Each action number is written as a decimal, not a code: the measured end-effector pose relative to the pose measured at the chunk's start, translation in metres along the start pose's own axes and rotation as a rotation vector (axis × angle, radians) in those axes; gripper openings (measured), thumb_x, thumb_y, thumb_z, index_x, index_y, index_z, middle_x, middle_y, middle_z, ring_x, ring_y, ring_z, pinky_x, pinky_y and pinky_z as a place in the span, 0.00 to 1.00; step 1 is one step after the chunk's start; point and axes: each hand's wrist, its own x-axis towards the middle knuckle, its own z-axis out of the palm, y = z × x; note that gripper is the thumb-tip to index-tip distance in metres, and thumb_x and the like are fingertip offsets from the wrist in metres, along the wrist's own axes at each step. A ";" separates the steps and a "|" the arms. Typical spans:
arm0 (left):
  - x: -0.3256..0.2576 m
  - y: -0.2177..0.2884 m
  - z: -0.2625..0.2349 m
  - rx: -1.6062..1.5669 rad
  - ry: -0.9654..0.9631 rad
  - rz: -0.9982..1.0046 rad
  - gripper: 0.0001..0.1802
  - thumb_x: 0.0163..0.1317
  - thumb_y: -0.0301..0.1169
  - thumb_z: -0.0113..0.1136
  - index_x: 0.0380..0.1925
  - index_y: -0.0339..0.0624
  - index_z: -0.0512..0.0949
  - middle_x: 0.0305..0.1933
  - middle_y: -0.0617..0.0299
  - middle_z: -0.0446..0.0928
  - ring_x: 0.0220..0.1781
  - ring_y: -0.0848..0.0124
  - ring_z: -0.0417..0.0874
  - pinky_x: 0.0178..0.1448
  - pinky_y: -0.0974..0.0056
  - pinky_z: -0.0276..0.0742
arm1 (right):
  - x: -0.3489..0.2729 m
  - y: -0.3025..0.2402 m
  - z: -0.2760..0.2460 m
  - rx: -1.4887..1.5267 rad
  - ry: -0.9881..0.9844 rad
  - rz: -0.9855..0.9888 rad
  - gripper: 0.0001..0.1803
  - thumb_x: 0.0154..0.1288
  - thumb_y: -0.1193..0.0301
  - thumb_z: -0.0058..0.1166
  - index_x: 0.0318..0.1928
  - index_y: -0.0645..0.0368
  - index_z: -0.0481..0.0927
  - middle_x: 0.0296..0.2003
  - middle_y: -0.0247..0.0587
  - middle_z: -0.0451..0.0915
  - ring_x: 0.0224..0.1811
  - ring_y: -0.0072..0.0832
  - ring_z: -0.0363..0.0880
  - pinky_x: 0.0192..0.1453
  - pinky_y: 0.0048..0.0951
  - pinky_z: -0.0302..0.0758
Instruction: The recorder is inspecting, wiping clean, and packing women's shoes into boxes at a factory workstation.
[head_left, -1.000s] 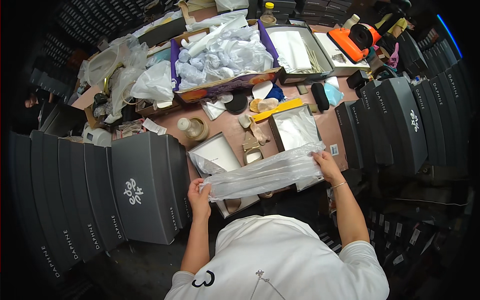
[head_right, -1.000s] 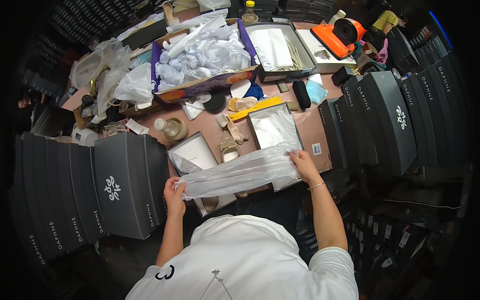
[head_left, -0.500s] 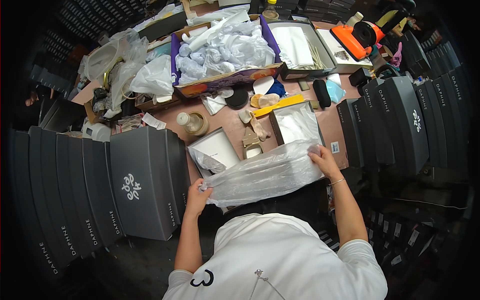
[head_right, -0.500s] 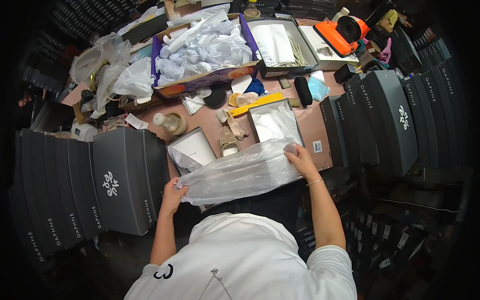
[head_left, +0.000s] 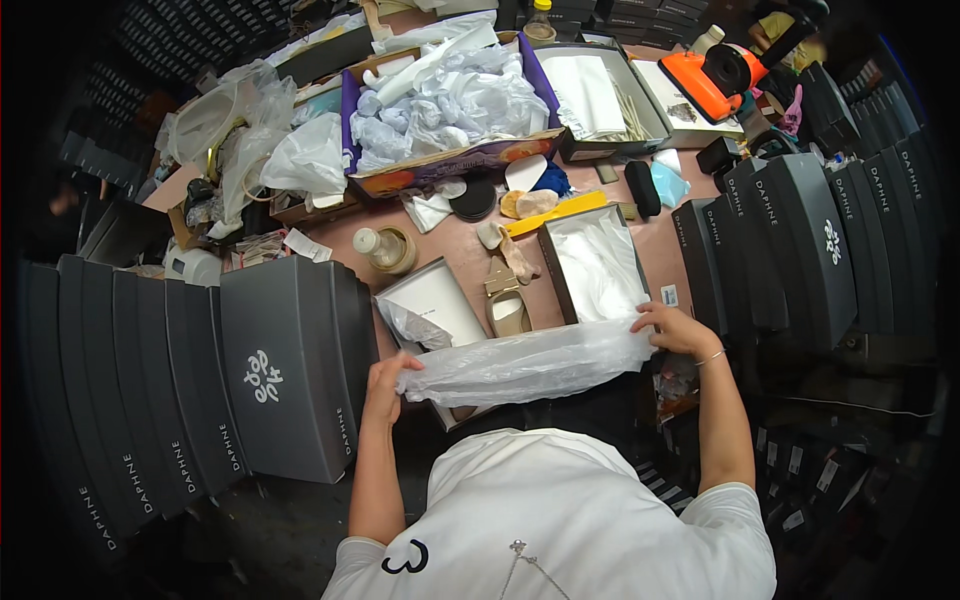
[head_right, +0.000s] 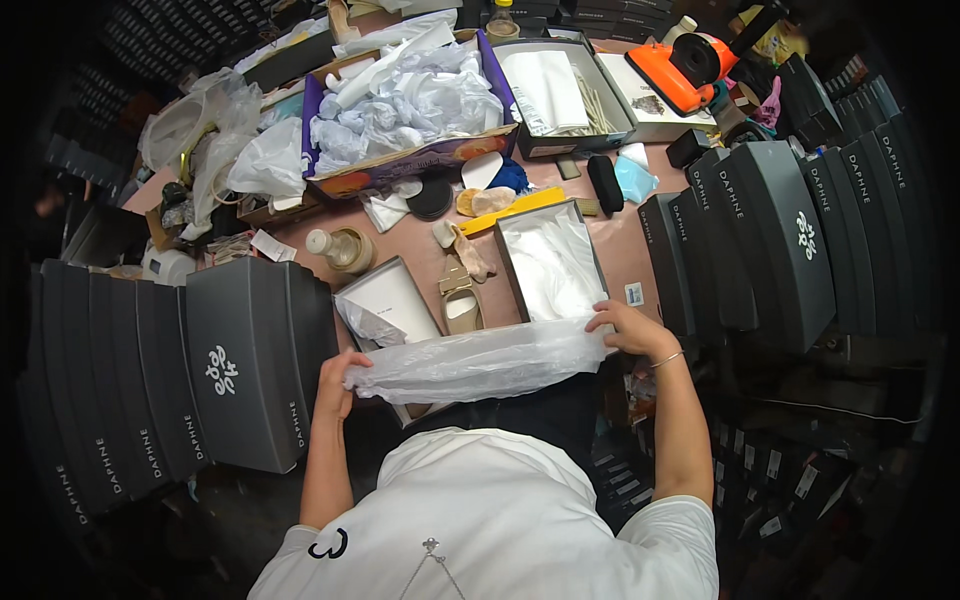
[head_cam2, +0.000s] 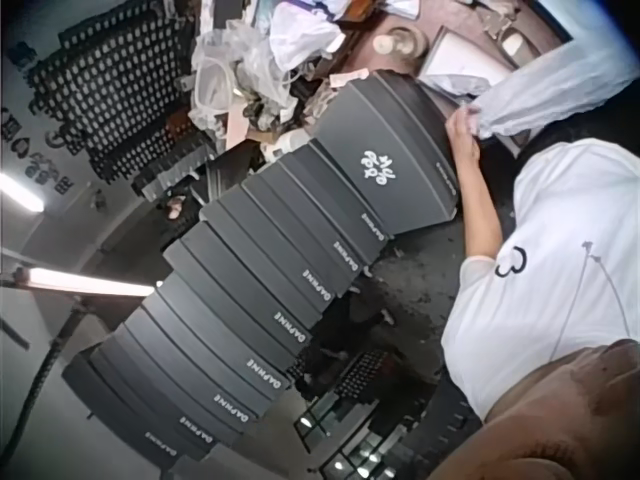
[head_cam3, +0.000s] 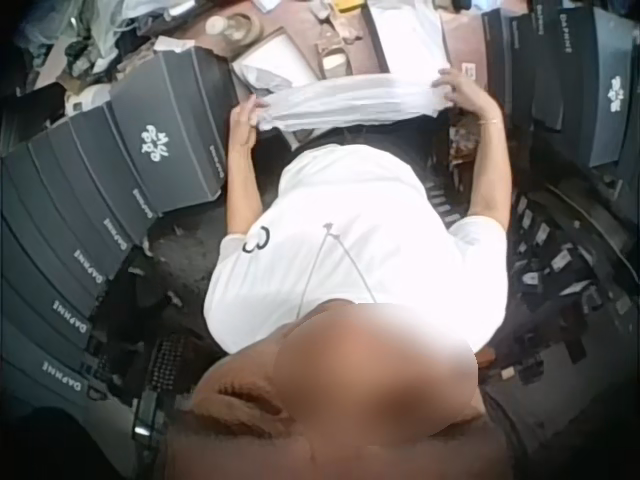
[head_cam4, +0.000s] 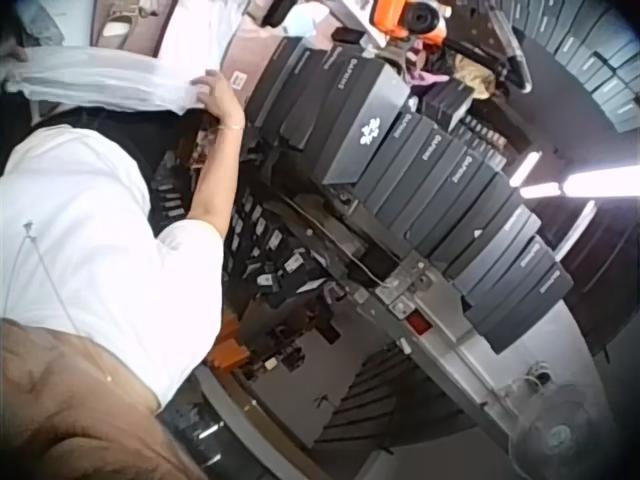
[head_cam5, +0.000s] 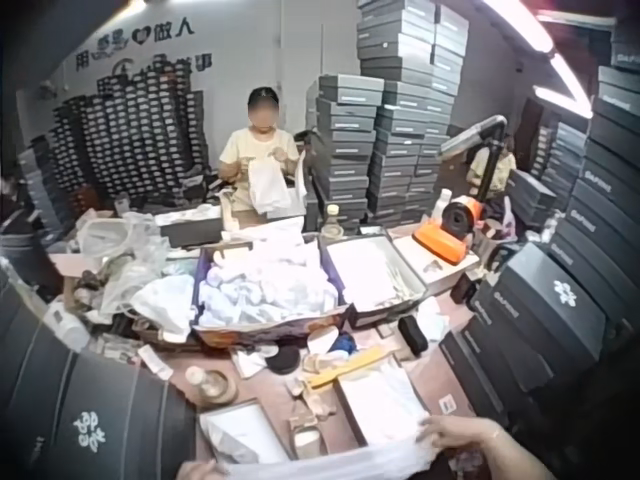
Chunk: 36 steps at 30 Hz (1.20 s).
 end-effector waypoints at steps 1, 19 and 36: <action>0.003 -0.001 -0.002 0.197 0.038 0.026 0.08 0.55 0.23 0.56 0.34 0.33 0.80 0.35 0.59 0.80 0.37 0.75 0.79 0.42 0.73 0.72 | -0.004 -0.019 -0.012 -0.181 -0.052 0.055 0.15 0.50 0.77 0.59 0.42 0.60 0.83 0.54 0.52 0.73 0.57 0.44 0.72 0.63 0.35 0.67; 0.010 0.058 0.026 0.891 -0.023 0.530 0.27 0.46 0.14 0.44 0.49 0.34 0.78 0.52 0.46 0.78 0.56 0.54 0.79 0.63 0.62 0.70 | 0.030 -0.057 -0.003 -0.833 -0.232 0.143 0.26 0.39 0.61 0.73 0.39 0.62 0.82 0.30 0.44 0.84 0.38 0.45 0.83 0.47 0.41 0.78; 0.022 -0.011 0.111 0.391 -0.204 0.014 0.38 0.64 0.29 0.57 0.69 0.31 0.50 0.68 0.47 0.60 0.67 0.60 0.66 0.66 0.57 0.67 | 0.027 -0.046 -0.013 0.084 0.324 0.009 0.13 0.61 0.70 0.57 0.30 0.68 0.71 0.20 0.54 0.69 0.21 0.38 0.67 0.29 0.37 0.66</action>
